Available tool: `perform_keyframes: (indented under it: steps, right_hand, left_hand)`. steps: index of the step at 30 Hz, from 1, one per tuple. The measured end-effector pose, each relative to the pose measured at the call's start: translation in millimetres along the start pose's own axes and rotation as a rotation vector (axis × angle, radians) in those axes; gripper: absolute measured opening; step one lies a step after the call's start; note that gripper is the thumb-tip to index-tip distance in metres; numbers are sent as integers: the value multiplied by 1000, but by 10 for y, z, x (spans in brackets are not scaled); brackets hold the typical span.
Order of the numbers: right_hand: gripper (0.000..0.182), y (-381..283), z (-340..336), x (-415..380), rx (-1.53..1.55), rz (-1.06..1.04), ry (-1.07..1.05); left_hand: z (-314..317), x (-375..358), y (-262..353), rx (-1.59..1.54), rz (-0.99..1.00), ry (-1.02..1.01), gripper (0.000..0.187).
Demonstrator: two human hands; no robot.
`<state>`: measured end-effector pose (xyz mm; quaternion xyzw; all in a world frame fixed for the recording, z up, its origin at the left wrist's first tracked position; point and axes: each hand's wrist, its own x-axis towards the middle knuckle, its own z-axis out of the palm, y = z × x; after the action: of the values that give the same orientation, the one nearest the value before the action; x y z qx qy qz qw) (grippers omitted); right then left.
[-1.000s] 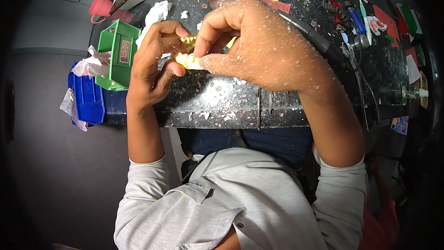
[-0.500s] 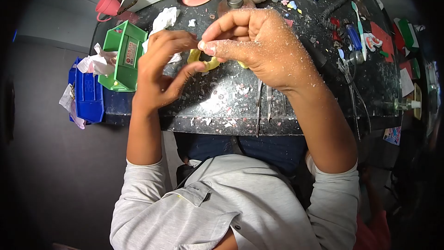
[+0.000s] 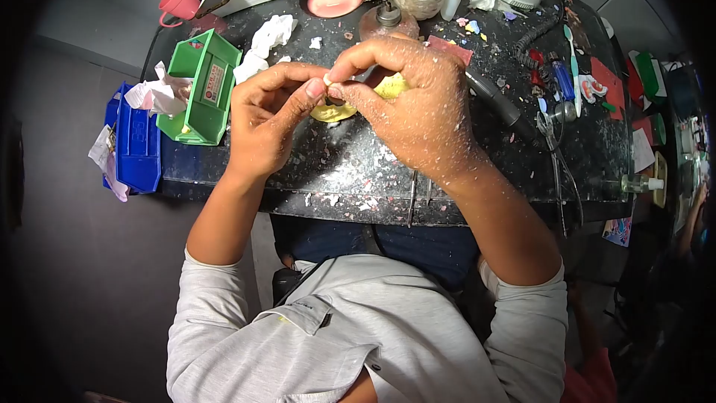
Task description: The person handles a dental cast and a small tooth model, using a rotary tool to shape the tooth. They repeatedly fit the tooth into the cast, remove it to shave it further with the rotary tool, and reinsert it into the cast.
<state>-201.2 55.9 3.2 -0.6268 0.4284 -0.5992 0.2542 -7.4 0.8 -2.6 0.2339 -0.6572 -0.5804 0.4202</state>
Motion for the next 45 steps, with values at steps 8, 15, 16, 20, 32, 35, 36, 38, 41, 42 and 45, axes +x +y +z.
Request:
perform_keyframes:
  steps: [8, 15, 16, 20, 32, 35, 36, 38, 41, 42, 45]
  right_hand:
    - [16, -46, -73, 63, -223, -156, -67]
    - [33, -203, -572, 173, -697, 150, -14]
    - [33, -120, -696, 123, -693, 150, -19]
    - [32, 28, -866, 154, -981, 601, -231]
    - [22, -24, -717, 159, -416, 388, -64]
    - [18, -250, -418, 140, -348, 103, -166]
    - [17, -236, -357, 128, -362, 10, -197]
    - [16, -195, -261, 98, -374, -81, -229]
    - [16, -160, -194, 77, -357, -173, -271]
    - [16, -145, -186, 63, -333, -163, -261]
    - [15, -143, -170, 59, -270, -159, -255]
  left_hand:
    - [-51, 25, -28, -154, -131, -63, 18]
    - [21, 10, -51, -98, 134, 81, 10]
    - [-4, 21, -78, 78, 266, 94, 10]
    - [-68, 41, -115, 497, 544, 112, 18]
    - [-52, 76, -125, 721, 671, 70, 26]
    - [-35, 70, -122, 764, 691, 49, 25]
    - [-31, 72, -112, 758, 696, 36, 24]
    - [-22, 59, -112, 751, 699, 23, 24]
    - [-17, 53, -128, 743, 686, 29, 23]
    - [-27, 55, -143, 720, 685, 16, 24]
    - [-2, 27, -127, 669, 645, 2, 26]
